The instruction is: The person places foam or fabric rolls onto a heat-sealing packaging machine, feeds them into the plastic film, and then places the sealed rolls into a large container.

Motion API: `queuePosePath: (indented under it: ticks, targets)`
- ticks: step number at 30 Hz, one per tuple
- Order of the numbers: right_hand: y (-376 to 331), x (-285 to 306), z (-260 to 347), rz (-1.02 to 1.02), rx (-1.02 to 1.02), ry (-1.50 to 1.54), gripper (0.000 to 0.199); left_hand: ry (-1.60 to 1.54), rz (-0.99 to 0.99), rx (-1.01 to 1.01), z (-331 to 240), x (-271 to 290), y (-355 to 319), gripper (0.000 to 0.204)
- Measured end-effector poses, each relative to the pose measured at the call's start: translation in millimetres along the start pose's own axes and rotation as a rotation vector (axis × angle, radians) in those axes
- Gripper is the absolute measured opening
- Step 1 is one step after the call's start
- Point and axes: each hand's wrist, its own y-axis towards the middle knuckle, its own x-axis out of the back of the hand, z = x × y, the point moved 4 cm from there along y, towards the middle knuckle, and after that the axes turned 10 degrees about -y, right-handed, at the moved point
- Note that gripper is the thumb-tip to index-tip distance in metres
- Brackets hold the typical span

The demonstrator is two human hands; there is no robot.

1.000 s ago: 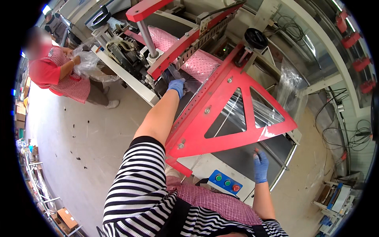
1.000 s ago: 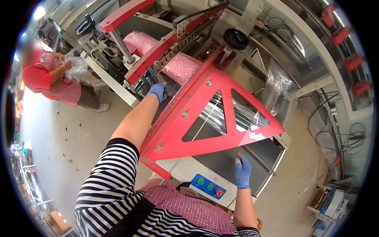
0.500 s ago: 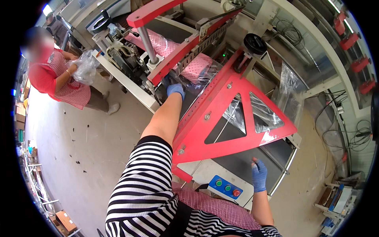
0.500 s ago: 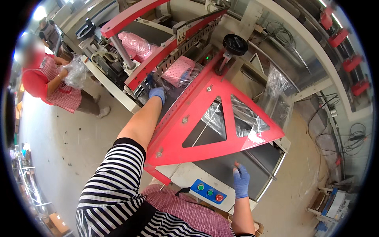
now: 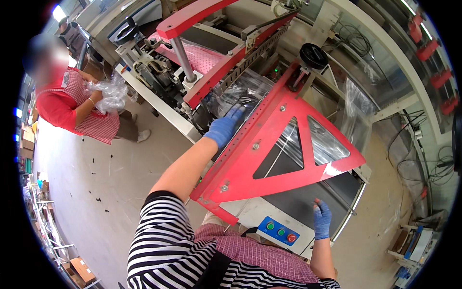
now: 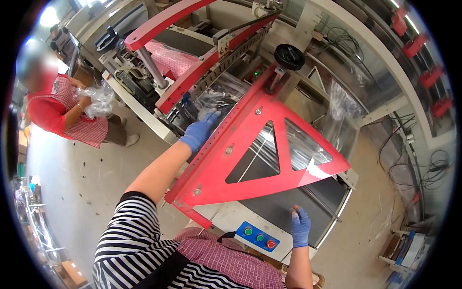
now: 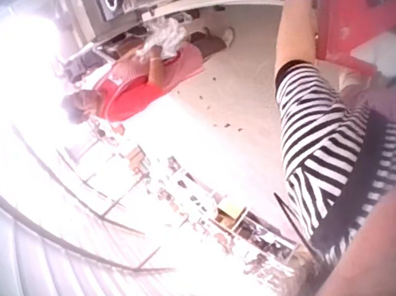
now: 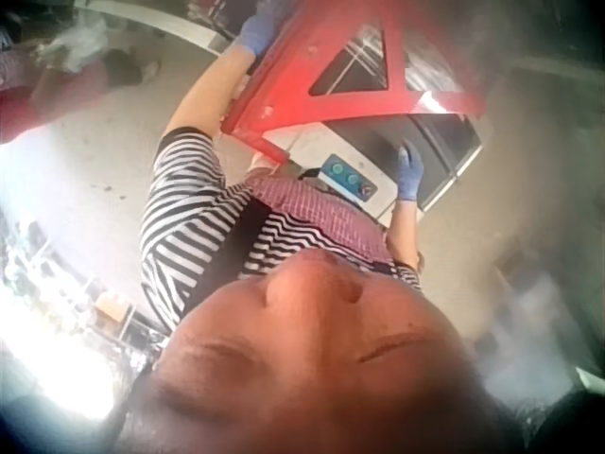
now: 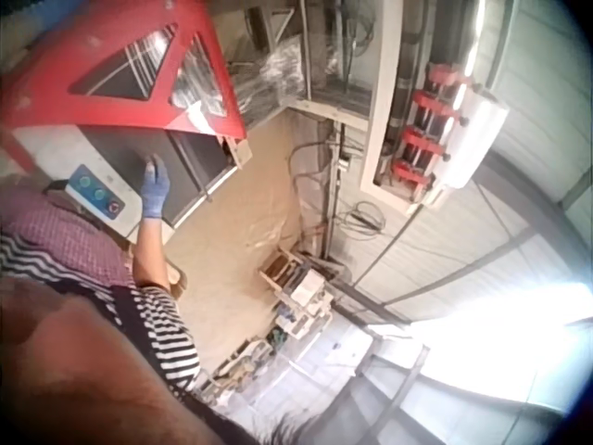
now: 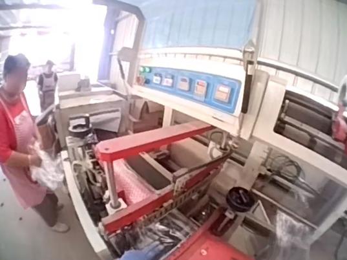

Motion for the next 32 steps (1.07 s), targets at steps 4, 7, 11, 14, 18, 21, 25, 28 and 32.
queuePosePath:
  ticks: [4, 7, 11, 14, 18, 21, 25, 28, 32]
  targets:
    - [-6, 1, 23, 0.003, 0.03, -0.056, 0.027, 0.02, -0.167, 0.114, 48, -25, 29, 0.046]
    - [-7, 5, 30, -0.013, 0.109, -0.143, 0.027, 0.104, 0.085, 0.36, 58, -25, 31, 0.031]
    - [-13, 14, 15, -0.013, 0.049, -0.139, 0.027, 0.18, 0.03, 0.339, 19, -11, -10, 0.029]
    - [-19, 15, 10, -0.024, 0.01, -0.06, 0.026, 0.105, 0.136, 0.307, 18, 3, -66, 0.027]
    - [-38, 21, -4, -0.034, 0.06, -0.211, 0.028, 0.053, 0.04, 0.325, 47, 23, -125, 0.031]
    - [-75, 24, -31, -0.06, 0.034, -0.212, 0.028, -0.004, 0.008, 0.274, 41, 39, -153, 0.031]
    - [-142, 14, -29, -0.017, -0.291, -0.035, 0.024, -0.097, -0.044, 0.269, 48, 42, -185, 0.035]
    - [-191, 0, -24, -0.063, -0.301, -0.042, 0.03, -0.124, 0.018, 0.263, 55, 41, -204, 0.036]
    - [-230, -17, -28, -0.013, -0.257, -0.144, 0.028, -0.127, 0.122, 0.252, 60, 45, -230, 0.039]
